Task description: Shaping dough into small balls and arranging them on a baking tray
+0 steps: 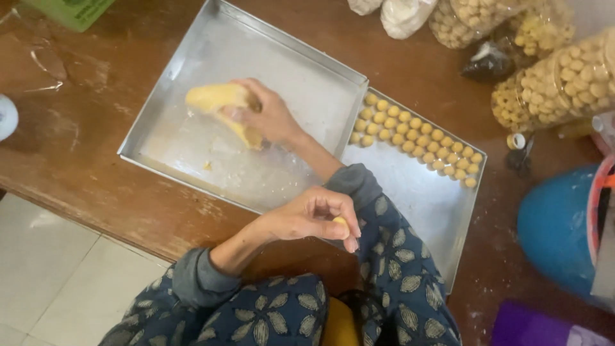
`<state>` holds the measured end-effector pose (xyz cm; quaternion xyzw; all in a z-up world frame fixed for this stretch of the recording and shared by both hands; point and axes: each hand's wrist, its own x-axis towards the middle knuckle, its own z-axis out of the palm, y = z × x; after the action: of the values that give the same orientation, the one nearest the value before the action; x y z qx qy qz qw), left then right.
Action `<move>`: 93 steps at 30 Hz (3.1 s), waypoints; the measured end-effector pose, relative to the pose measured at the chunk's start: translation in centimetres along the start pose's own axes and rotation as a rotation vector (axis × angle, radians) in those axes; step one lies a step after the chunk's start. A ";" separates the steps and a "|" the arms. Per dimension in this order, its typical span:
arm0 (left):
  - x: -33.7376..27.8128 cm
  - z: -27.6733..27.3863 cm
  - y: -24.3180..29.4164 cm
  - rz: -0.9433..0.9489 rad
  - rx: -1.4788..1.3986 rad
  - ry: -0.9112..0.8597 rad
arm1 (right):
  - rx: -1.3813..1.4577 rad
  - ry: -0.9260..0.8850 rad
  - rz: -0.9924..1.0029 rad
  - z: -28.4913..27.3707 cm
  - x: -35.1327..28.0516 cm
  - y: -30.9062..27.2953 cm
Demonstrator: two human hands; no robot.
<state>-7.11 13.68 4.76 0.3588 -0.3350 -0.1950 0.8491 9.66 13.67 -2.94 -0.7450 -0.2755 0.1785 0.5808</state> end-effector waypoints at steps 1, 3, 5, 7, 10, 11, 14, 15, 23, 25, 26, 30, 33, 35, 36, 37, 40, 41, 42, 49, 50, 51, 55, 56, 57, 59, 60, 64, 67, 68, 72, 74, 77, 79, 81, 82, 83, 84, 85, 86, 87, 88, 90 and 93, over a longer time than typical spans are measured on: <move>-0.1 -0.1 -0.1 0.006 0.004 0.003 | -0.003 -0.006 -0.003 -0.3 0.1 0.0; -0.2 -0.4 -0.4 -0.009 -0.034 0.020 | 0.235 0.107 0.076 -1.2 0.1 0.0; -0.2 -0.4 -0.3 -0.010 -0.032 0.030 | 0.284 0.118 0.018 -2.7 -1.1 -1.3; -0.1 -0.2 0.1 -0.016 -0.037 0.034 | 0.330 0.140 -0.036 -4.9 -2.9 -2.7; 0.2 0.0 0.8 -0.025 -0.011 0.049 | 0.306 0.102 -0.049 -9.3 -7.3 -4.8; 0.2 -0.1 0.7 -0.011 -0.003 0.071 | 0.193 0.080 -0.068 -10.9 -9.3 -5.1; 0.2 -0.3 0.4 -0.010 -0.011 0.117 | -0.100 0.028 -0.042 -16.3 -15.6 -6.1; 0.0 -0.4 0.4 -0.023 -0.016 0.150 | -0.271 -0.012 -0.004 -18.0 -17.8 -6.5; 1.3 -0.5 -1.3 -0.048 0.091 0.223 | -0.332 0.125 0.110 -18.7 -29.2 -2.5; 2.0 0.0 -1.7 -0.072 0.158 0.232 | -0.394 0.119 0.116 -18.1 -30.0 -3.2; 2.3 0.3 -1.9 -0.090 0.199 0.228 | -0.393 0.099 0.168 -17.7 -30.1 -4.0; 4.3 1.1 -2.9 -0.191 0.261 0.281 | -0.526 -0.074 0.376 -17.4 -29.6 -9.1; 5.7 0.8 -5.0 -0.196 0.269 0.291 | -0.744 0.040 0.286 -17.5 -30.2 -7.9; 6.7 1.1 -6.5 -0.192 0.250 0.292 | -0.838 0.040 0.230 -17.4 -30.8 -6.9; 7.3 1.3 -7.3 -0.185 0.229 0.295 | -0.934 0.036 0.175 -17.3 -31.1 -6.4; 7.6 1.5 -7.5 -0.186 0.229 0.292 | -0.935 0.040 0.176 -17.5 -31.5 -5.5; 8.3 1.5 -8.7 -0.189 0.213 0.298 | -0.922 0.070 0.156 -17.6 -32.0 -4.2; 8.3 1.2 -9.4 -0.198 0.189 0.337 | -0.903 0.093 0.107 -17.4 -31.8 -4.6; 8.4 1.0 -10.1 -0.208 0.165 0.375 | -0.884 0.115 0.059 -17.3 -31.7 -5.0; 7.7 -0.3 -12.6 -0.258 0.254 0.426 | -0.692 0.173 0.047 -19.0 -31.8 -3.8; 7.6 -0.4 -12.6 -0.260 0.261 0.423 | -0.600 0.178 0.079 -19.5 -32.0 -3.4; 7.6 -0.4 -12.7 -0.262 0.269 0.421 | -0.509 0.183 0.111 -19.9 -32.1 -3.0; 7.3 -0.9 -13.3 -0.258 0.204 0.437 | -0.337 0.208 0.158 -20.8 -32.0 -3.2; 7.3 -1.0 -13.4 -0.253 0.229 0.426 | -0.294 0.204 0.166 -20.7 -32.1 -3.3; 7.2 -1.2 -13.5 -0.247 0.254 0.414 | -0.252 0.200 0.175 -20.6 -32.1 -3.4; 7.4 -0.7 -12.6 -0.253 0.227 0.422 | -0.414 0.190 0.120 -20.3 -31.7 -4.2; 7.4 -0.4 -12.2 -0.263 0.200 0.429 | -0.573 0.181 0.066 -20.1 -31.6 -4.6; 7.4 -0.3 -11.9 -0.270 0.175 0.444 | -0.605 0.236 0.085 -19.6 -31.6 -4.6; 7.4 -0.5 -12.0 -0.274 0.113 0.430 | -0.604 0.244 0.051 -19.7 -31.3 -5.3; 7.4 -0.6 -12.2 -0.261 0.092 0.427 | -0.570 0.274 0.044 -19.9 -31.3 -5.4; 7.3 -0.6 -12.1 -0.243 0.025 0.407 | -0.485 0.376 0.048 -19.6 -30.5 -7.8; 7.3 -0.4 -12.0 -0.260 0.011 0.423 | -0.520 0.400 0.040 -18.4 -30.1 -7.6; 7.3 -0.1 -11.2 -0.272 -0.010 0.442 | -0.639 0.446 -0.088 -17.6 -29.5 -6.6; 7.3 0.0 -10.9 -0.269 -0.018 0.438 | -0.724 0.473 -0.210 -17.5 -29.4 -6.0; 7.4 0.0 -11.0 -0.263 -0.057 0.428 | -0.765 0.483 -0.306 -17.4 -29.3 -5.8; 7.5 0.0 -10.9 -0.258 -0.055 0.427 | -0.767 0.483 -0.311 -17.5 -29.2 -5.9; 7.5 0.1 -10.9 -0.241 -0.090 0.421 | -0.796 0.479 -0.356 -17.4 -29.1 -6.0; 7.5 0.2 -10.8 -0.223 -0.126 0.415 | -0.824 0.475 -0.400 -17.4 -29.0 -6.1; 7.3 0.2 -11.0 -0.222 -0.125 0.416 | -0.824 0.474 -0.403 -17.2 -28.9 -6.5; 7.2 0.2 -11.2 -0.213 -0.138 0.399 | -0.817 0.471 -0.414 -17.1 -28.8 -6.9; 7.0 0.2 -11.3 -0.205 -0.150 0.380 | -0.811 0.468 -0.425 -16.9 -28.8 -7.4; 7.2 0.5 -10.8 -0.202 -0.149 0.380 | -0.811 0.467 -0.427 -16.9 -28.8 -7.4; 7.3 1.1 -9.7 -0.212 -0.210 0.356 | -0.808 0.470 -0.408 -16.7 -29.0 -7.6; 7.3 0.6 -10.7 -0.201 -0.145 0.392 | -0.727 0.493 -0.395 -16.6 -29.0 -7.5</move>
<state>-3.35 2.10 0.31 0.3595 -0.1113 -0.2288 0.8978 -4.89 -15.64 7.05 -0.8533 -0.3105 -0.2250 0.3533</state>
